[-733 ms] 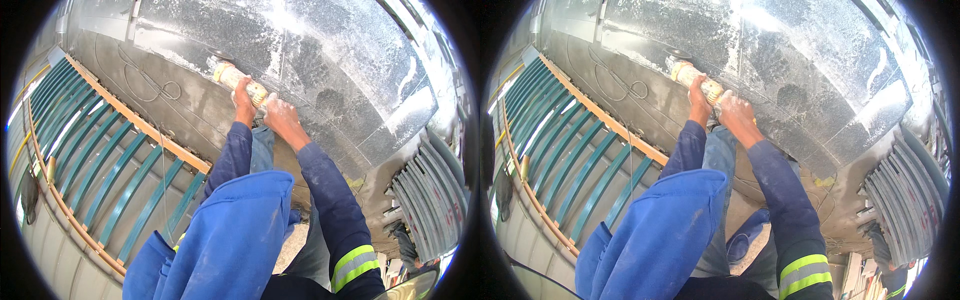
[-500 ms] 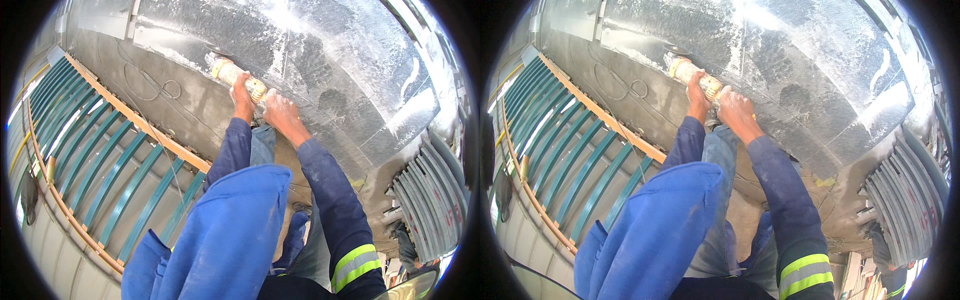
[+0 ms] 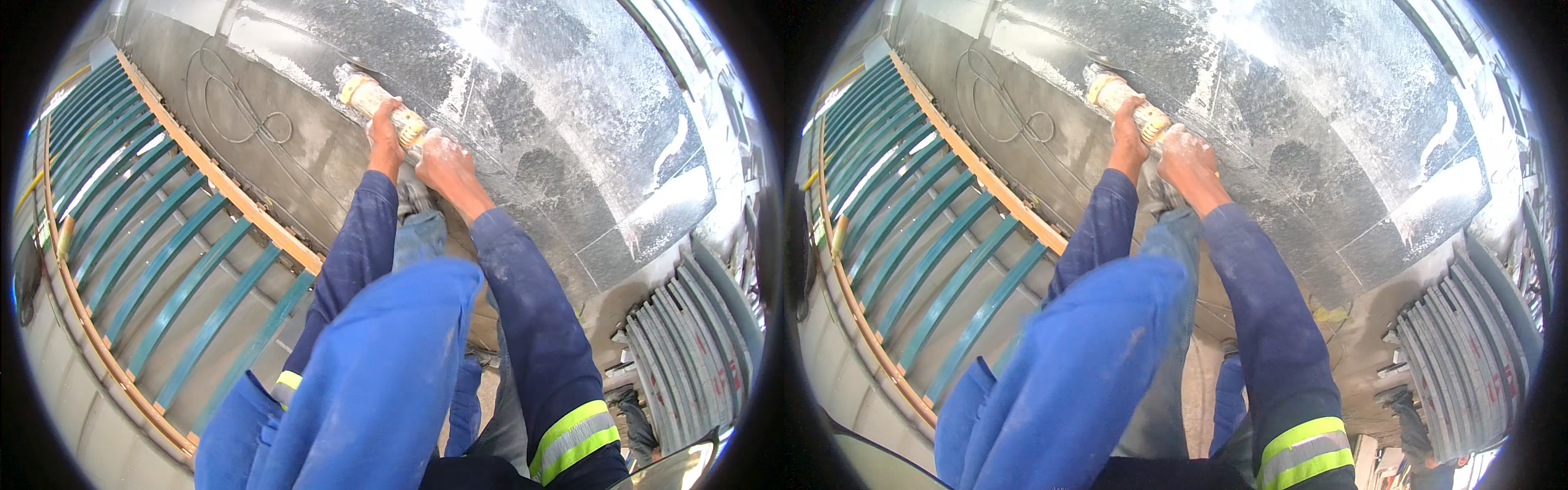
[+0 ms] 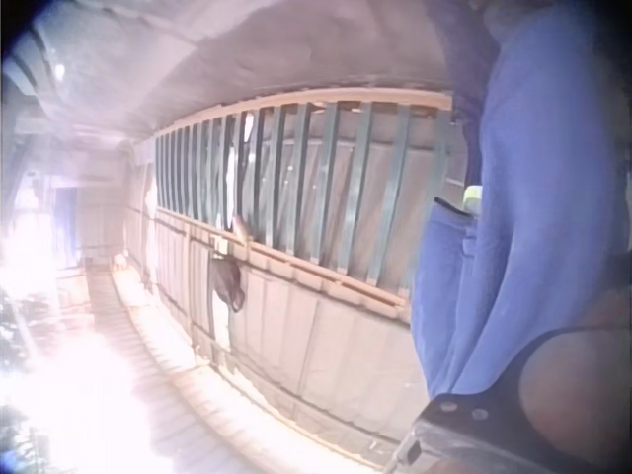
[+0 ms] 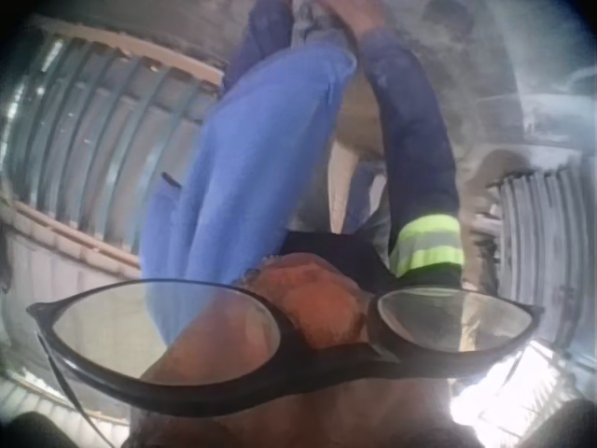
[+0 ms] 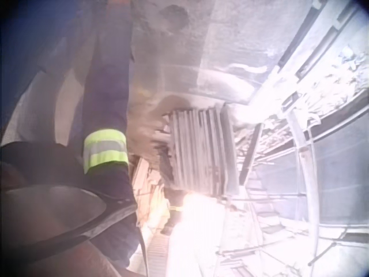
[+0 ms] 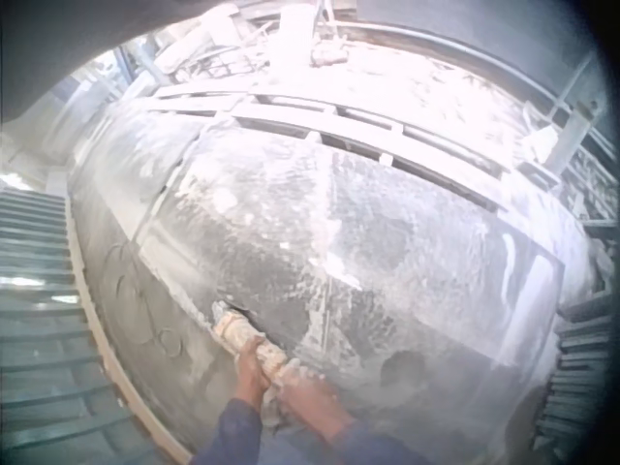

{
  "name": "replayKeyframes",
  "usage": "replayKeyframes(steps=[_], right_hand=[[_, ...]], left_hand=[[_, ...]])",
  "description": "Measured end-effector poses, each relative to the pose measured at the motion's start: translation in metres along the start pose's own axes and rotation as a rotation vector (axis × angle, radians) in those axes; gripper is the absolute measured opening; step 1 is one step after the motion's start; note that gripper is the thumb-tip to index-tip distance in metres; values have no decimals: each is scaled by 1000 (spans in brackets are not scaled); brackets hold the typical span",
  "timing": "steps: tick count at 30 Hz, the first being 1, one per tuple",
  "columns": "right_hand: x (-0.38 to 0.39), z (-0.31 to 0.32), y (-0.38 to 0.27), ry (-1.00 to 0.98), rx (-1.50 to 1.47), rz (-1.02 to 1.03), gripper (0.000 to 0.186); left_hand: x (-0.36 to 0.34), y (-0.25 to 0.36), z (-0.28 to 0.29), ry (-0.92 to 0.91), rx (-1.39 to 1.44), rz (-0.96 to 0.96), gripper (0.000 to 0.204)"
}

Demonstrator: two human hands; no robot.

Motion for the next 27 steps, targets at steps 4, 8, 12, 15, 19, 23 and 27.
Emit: replayKeyframes(steps=[4,8,12,15,19,23,27], right_hand=[[26,3,10,-36,33,-7,33],[34,9,14,-53,52,-39,32],[24,4,12,-73,34,-66,33],[18,2,9,-69,22,-63,34],[7,-4,3,-81,32,-69,35],[6,-1,3,-13,-5,3,37],[18,2,15,-52,12,-37,35]], left_hand=[[23,-19,3,0,25,21,24],[25,-36,5,27,62,-19,22],[7,-31,8,-1,65,-45,23],[11,-20,5,3,19,-33,25],[11,-7,3,15,9,-30,22],[3,-5,0,-12,3,-47,22],[17,-20,0,-2,32,-34,24]])
Point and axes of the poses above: each hand's wrist, its own x-axis away from the middle knuckle, its own z-axis out of the back of the hand, y = z × x, the point moved 6 cm from there along -x, towards the middle knuckle, and after that the axes turned 6 degrees about -x, right-handed, at the moved point
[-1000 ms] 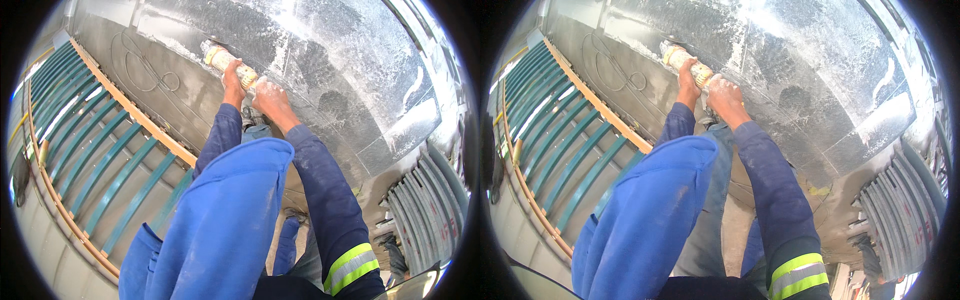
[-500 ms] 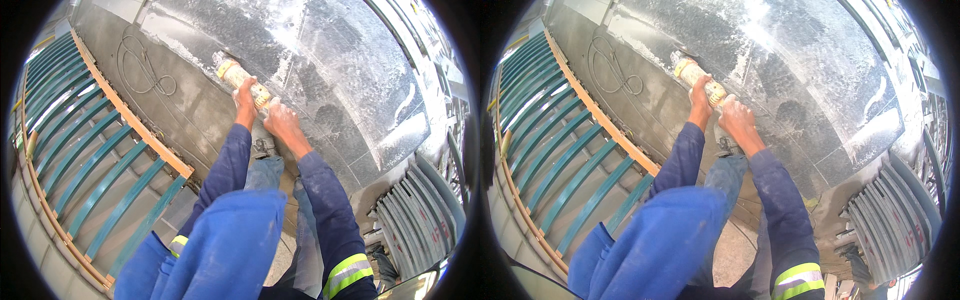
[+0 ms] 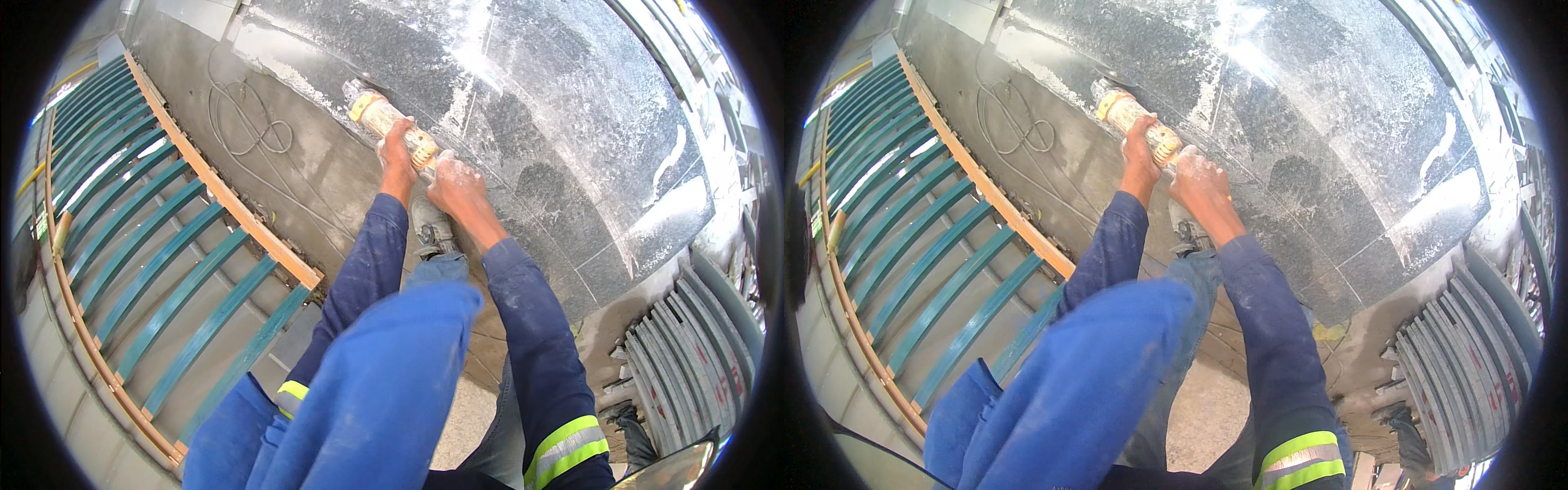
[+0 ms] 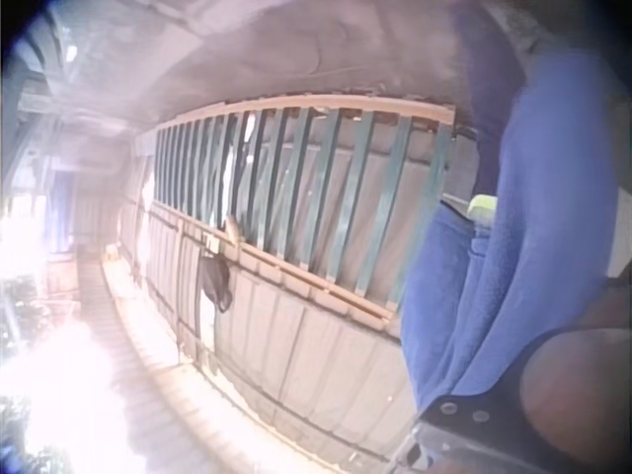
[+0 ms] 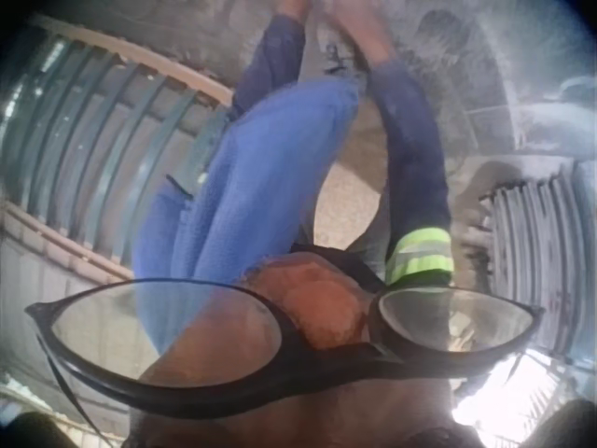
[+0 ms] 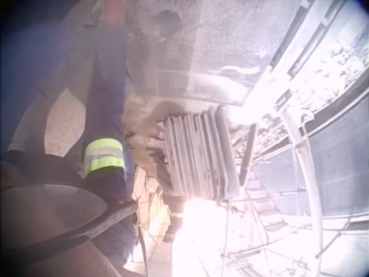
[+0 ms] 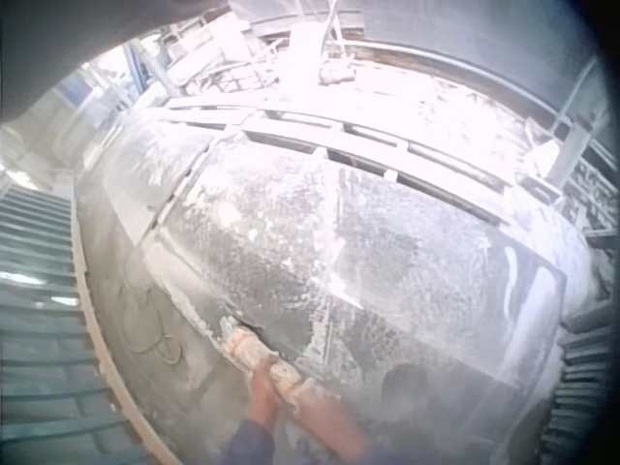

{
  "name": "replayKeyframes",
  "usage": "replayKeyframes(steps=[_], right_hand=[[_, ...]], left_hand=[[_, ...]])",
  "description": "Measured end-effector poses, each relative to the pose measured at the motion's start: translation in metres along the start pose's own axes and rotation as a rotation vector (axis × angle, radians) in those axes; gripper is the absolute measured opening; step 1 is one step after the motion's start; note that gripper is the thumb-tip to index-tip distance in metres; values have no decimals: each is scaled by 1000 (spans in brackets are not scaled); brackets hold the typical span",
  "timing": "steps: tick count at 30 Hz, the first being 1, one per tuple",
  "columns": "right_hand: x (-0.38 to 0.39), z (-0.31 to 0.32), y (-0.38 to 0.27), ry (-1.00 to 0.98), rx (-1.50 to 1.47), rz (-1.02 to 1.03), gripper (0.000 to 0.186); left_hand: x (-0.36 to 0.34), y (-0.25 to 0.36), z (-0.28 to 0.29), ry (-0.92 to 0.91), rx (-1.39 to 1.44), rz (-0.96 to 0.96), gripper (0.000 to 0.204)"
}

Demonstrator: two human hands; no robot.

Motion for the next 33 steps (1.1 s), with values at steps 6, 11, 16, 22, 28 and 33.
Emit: replayKeyframes(steps=[6,11,16,22,28,33], right_hand=[[9,3,5,-31,4,-7,33],[-10,-2,-1,66,-8,72,31],[-30,-10,-13,83,-39,106,33],[-4,0,0,70,-55,40,33],[12,5,5,-4,-11,16,32],[-4,-4,3,30,-27,35,31]], left_hand=[[6,-9,0,15,7,-16,19],[-17,4,0,-25,-32,-63,20],[-36,15,4,-43,-39,-6,25],[-7,1,-1,-16,-25,23,23],[4,-11,1,-24,-10,-12,20],[-12,-4,4,-26,-22,-2,21]])
Point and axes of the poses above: each hand's wrist, its own x-axis away from the middle knuckle, its own z-axis out of the back of the hand, y = z × x, the point moved 6 cm from there along -x, towards the middle knuckle, and after that the axes turned 6 degrees about -x, right-handed, at the moved point
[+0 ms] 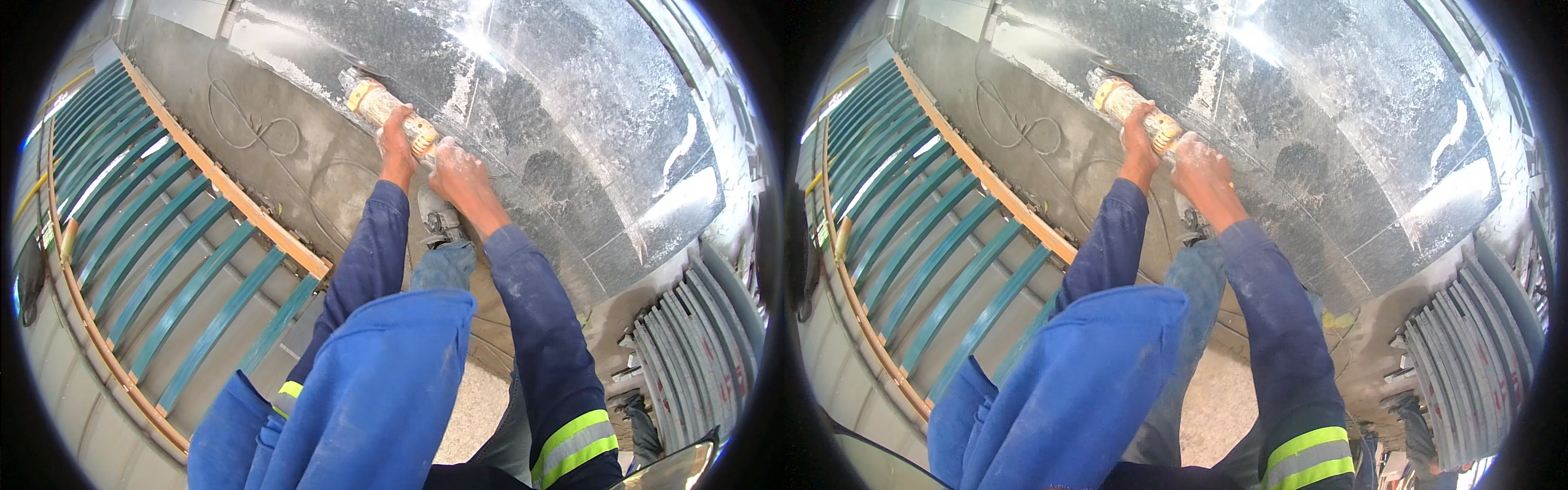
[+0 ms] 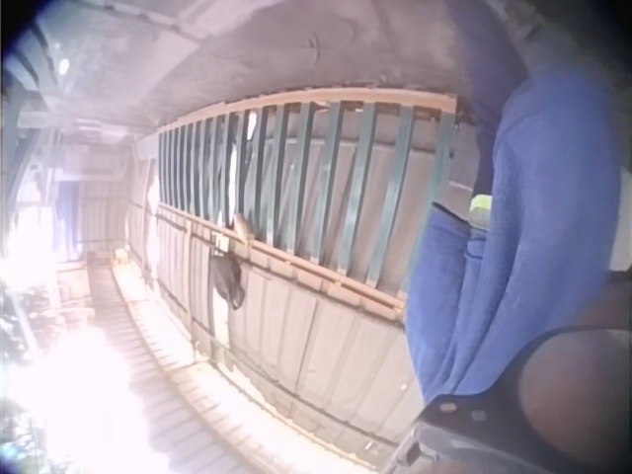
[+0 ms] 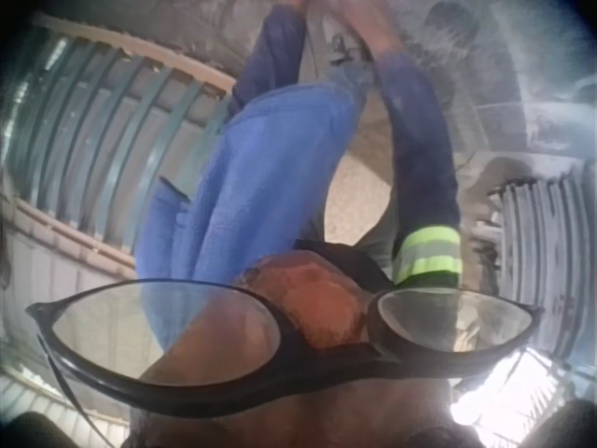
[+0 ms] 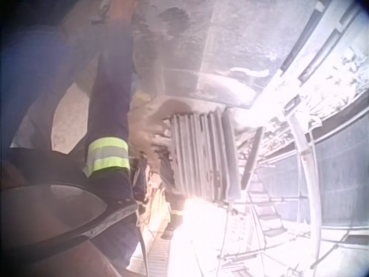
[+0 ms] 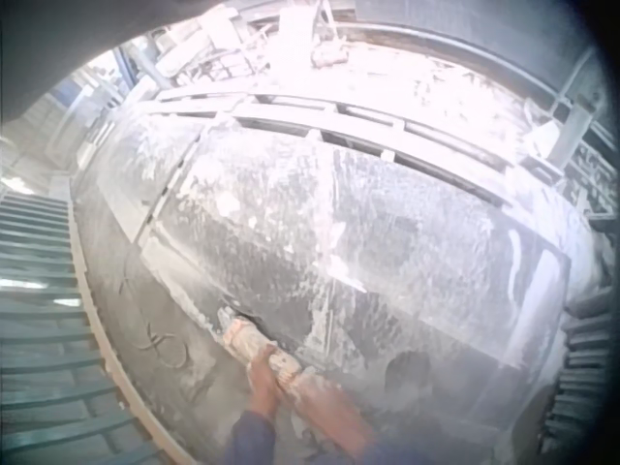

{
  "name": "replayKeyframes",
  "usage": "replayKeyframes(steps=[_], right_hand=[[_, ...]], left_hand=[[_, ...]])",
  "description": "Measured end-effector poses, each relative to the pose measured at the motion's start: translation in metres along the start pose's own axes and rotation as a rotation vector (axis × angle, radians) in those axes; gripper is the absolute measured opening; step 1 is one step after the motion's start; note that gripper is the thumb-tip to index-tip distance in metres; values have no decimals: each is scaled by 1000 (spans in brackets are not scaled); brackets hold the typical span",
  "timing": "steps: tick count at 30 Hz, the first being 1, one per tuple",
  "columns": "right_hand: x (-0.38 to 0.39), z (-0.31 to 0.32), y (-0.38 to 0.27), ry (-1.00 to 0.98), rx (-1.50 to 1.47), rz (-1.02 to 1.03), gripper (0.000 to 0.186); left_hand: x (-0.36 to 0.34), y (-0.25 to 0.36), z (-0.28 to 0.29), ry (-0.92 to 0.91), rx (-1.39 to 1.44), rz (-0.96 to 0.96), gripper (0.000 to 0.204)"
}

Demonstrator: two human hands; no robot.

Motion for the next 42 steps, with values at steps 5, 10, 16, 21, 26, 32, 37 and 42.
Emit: replayKeyframes(steps=[5,10,16,21,26,32,37,42], right_hand=[[-15,0,-7,19,-8,35,32],[4,6,-8,25,-22,18,33],[20,9,4,-34,22,-34,29],[-1,6,-6,14,-3,20,29],[-6,5,-10,36,-16,38,29],[22,13,2,-25,-2,-23,30],[16,10,4,-7,6,-6,32],[-3,3,-1,-9,-24,-10,33]], left_hand=[[-9,17,-6,-31,-8,9,29],[1,7,1,-10,-1,18,26],[25,-4,-8,7,32,-9,21],[4,10,-8,-20,-5,8,21],[1,15,-5,7,-12,21,25],[27,-5,-7,-1,13,30,26],[15,-5,-5,-25,25,-30,26],[-3,2,0,-30,-9,15,24]])
Point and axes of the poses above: each hand's wrist, its own x-axis away from the middle knuckle, its own z-axis out of the back of the hand, y = z × x, the point moved 6 cm from there along -x, towards the middle knuckle, and after that the axes turned 6 degrees about -x, right-handed, at the moved point
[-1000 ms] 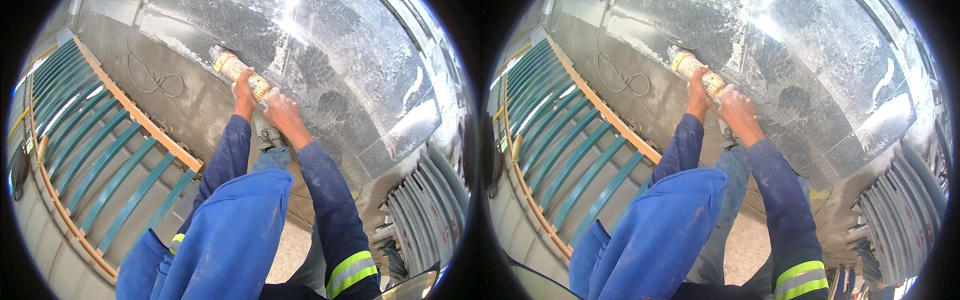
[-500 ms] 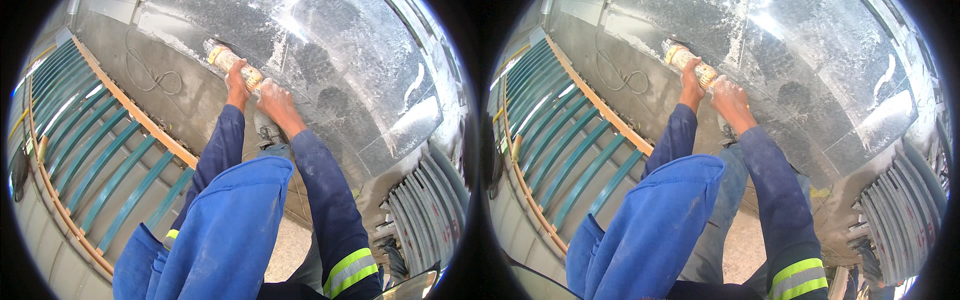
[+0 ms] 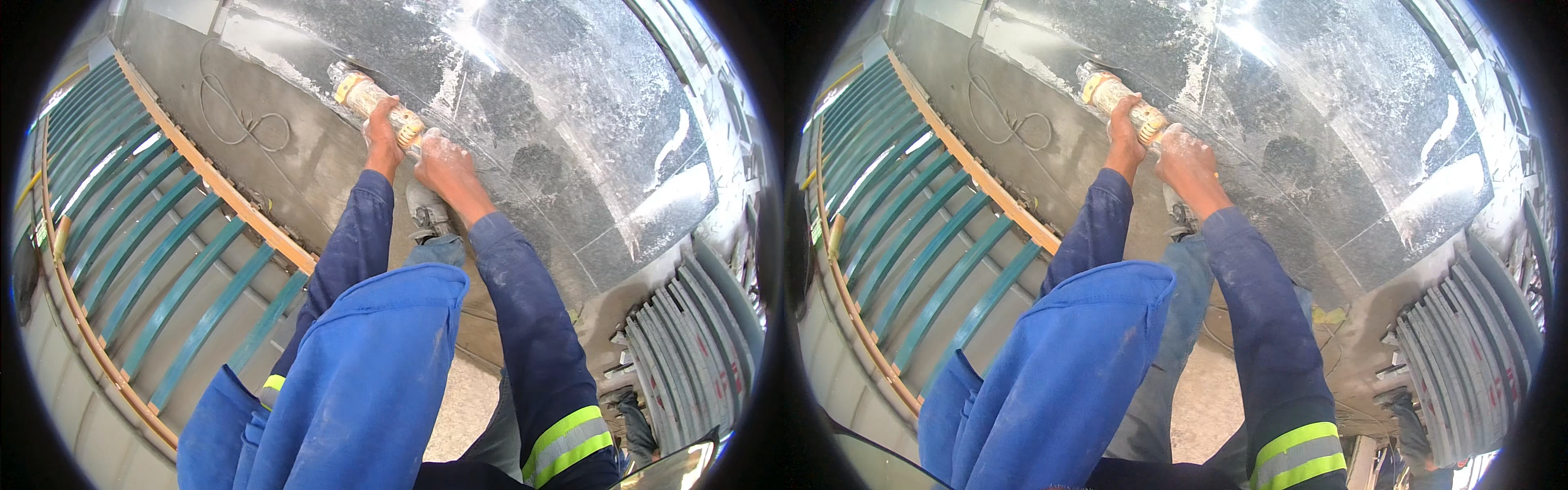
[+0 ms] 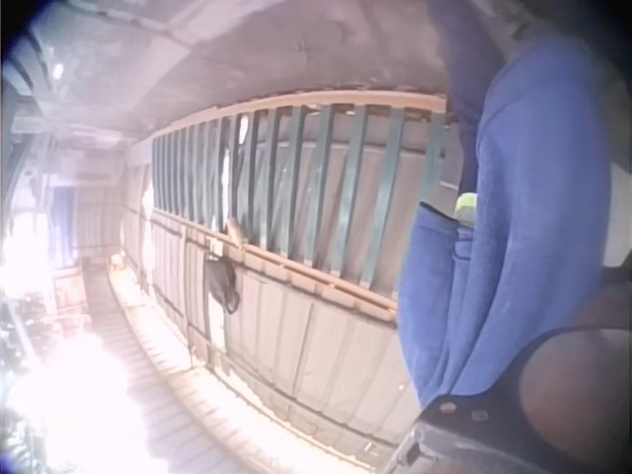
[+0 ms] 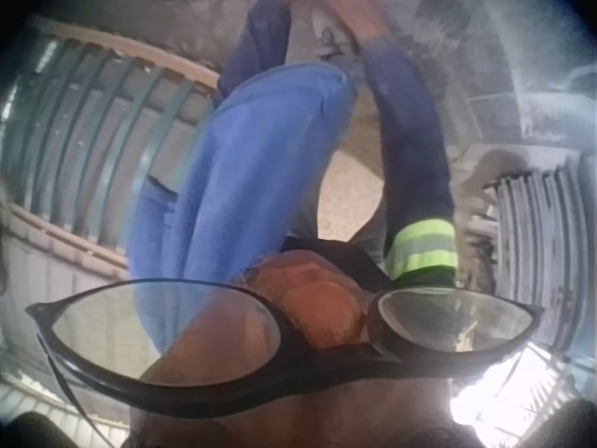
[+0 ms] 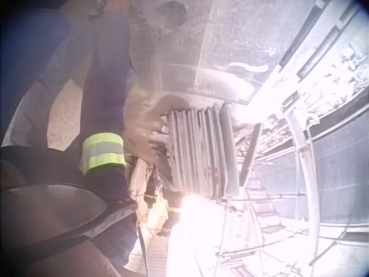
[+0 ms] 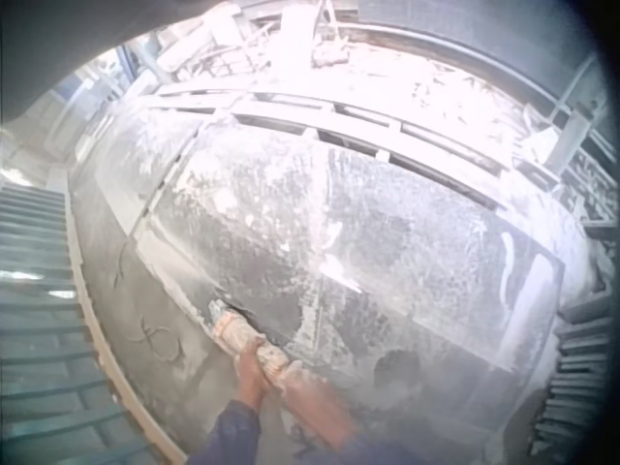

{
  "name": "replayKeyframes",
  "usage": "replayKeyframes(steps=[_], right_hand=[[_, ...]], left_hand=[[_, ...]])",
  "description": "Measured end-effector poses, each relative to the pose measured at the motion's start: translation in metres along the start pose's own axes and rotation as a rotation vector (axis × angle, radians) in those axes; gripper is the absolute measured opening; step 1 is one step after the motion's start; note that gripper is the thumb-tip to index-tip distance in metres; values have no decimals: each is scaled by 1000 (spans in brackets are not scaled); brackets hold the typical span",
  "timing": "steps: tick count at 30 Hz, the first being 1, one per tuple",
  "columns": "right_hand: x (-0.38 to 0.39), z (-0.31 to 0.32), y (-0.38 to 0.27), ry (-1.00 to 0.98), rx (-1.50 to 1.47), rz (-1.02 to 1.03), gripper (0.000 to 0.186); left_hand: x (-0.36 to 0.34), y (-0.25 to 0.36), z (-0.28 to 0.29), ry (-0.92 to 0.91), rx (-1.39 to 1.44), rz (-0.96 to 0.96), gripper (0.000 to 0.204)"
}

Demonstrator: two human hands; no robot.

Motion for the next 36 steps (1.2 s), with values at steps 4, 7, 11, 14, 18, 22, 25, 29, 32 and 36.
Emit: replayKeyframes(steps=[4,7,11,14,18,22,25,29,32,36], right_hand=[[7,5,1,-2,10,10,34],[20,5,7,-12,26,-18,34],[28,12,5,-47,33,-29,34],[21,8,5,3,22,-2,32],[3,3,0,75,-20,65,29],[1,2,-4,64,4,67,32],[14,3,1,56,36,54,32],[30,5,9,47,15,51,28],[27,3,8,54,46,50,30],[5,-1,-5,61,48,60,33]], left_hand=[[12,0,-9,17,-11,22,24],[19,-12,-5,-1,20,5,24],[19,-20,-1,22,26,23,22],[9,-16,-1,-3,12,-31,22],[-5,-1,-2,-8,-15,-29,23],[-3,2,0,32,-7,-9,22],[12,-5,-2,39,-8,18,22],[27,-14,-7,14,51,5,20],[21,-17,-2,16,59,5,19],[-3,-3,4,24,16,-4,19]])
Point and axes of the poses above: each hand's wrist, its own x-axis away from the middle knuckle, its own z-axis out of the back of the hand, y = z × x, the point moved 6 cm from there along -x, towards the middle knuckle, and after that the axes turned 6 degrees about -x, right-handed, at the moved point
